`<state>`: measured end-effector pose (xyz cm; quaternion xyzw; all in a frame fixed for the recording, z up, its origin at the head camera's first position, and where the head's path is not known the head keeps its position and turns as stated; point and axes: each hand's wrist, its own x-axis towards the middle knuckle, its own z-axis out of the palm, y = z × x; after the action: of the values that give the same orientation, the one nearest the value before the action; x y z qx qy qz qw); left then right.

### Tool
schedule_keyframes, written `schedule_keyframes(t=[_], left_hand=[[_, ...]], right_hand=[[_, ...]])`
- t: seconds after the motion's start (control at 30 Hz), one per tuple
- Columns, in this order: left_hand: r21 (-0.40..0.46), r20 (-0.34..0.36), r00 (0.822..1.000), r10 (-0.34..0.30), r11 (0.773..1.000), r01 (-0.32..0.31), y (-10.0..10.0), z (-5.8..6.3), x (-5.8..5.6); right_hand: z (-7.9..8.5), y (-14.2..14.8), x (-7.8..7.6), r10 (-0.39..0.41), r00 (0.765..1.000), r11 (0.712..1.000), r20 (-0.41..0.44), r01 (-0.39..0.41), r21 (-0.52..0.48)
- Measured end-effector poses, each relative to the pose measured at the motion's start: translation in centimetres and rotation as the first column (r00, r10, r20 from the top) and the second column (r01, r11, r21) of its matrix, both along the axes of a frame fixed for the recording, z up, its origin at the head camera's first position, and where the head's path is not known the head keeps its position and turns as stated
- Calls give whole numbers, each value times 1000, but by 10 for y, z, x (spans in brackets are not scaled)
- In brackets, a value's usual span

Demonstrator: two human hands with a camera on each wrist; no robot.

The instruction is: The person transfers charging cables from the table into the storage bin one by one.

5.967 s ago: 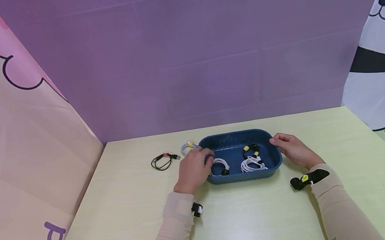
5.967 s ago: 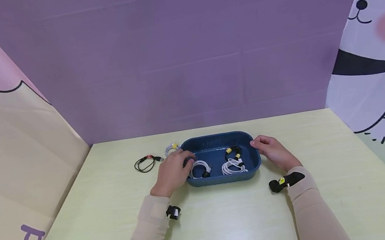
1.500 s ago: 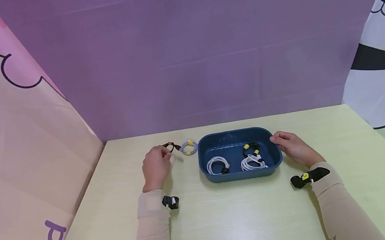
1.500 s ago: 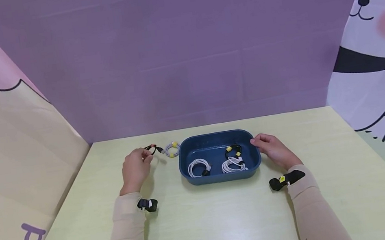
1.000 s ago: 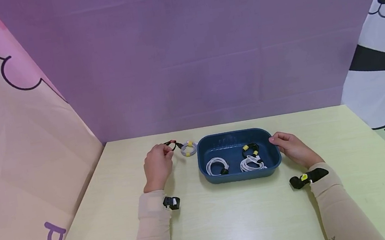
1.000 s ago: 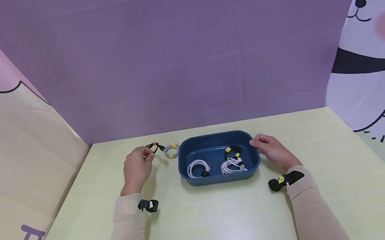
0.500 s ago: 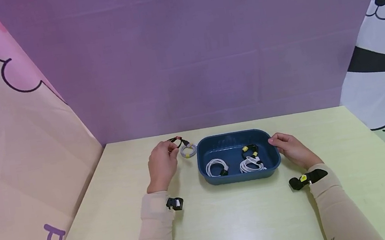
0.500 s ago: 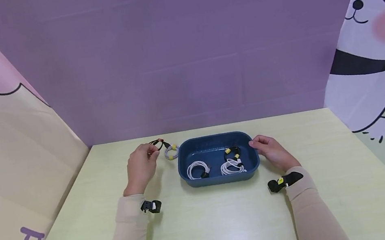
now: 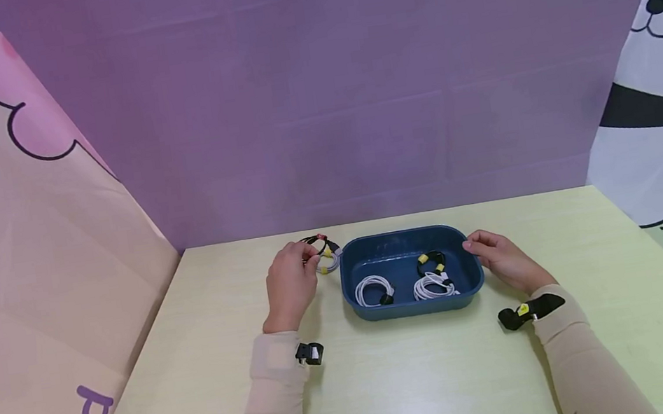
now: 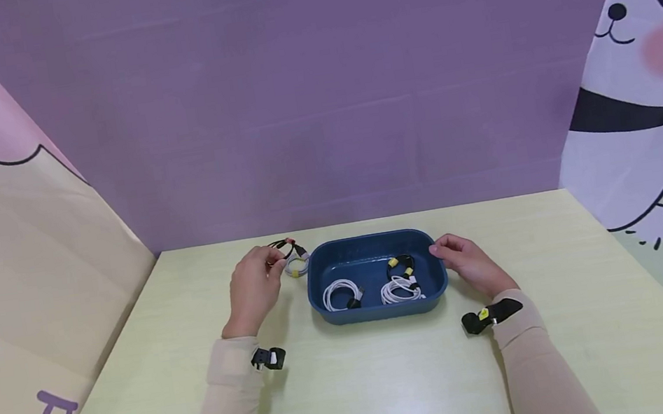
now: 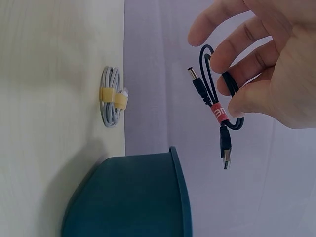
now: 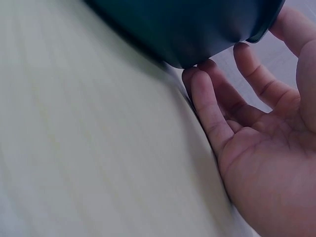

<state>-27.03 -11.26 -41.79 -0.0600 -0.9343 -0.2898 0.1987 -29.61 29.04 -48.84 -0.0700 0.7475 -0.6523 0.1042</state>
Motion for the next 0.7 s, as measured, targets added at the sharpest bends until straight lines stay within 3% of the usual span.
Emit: schedule_keyframes(t=[0.7], left_hand=[[-2,-52,998,-46,999,46,10,1,3]], right_hand=[[1,-1,1,-8,1000,1000,0,8,-18]])
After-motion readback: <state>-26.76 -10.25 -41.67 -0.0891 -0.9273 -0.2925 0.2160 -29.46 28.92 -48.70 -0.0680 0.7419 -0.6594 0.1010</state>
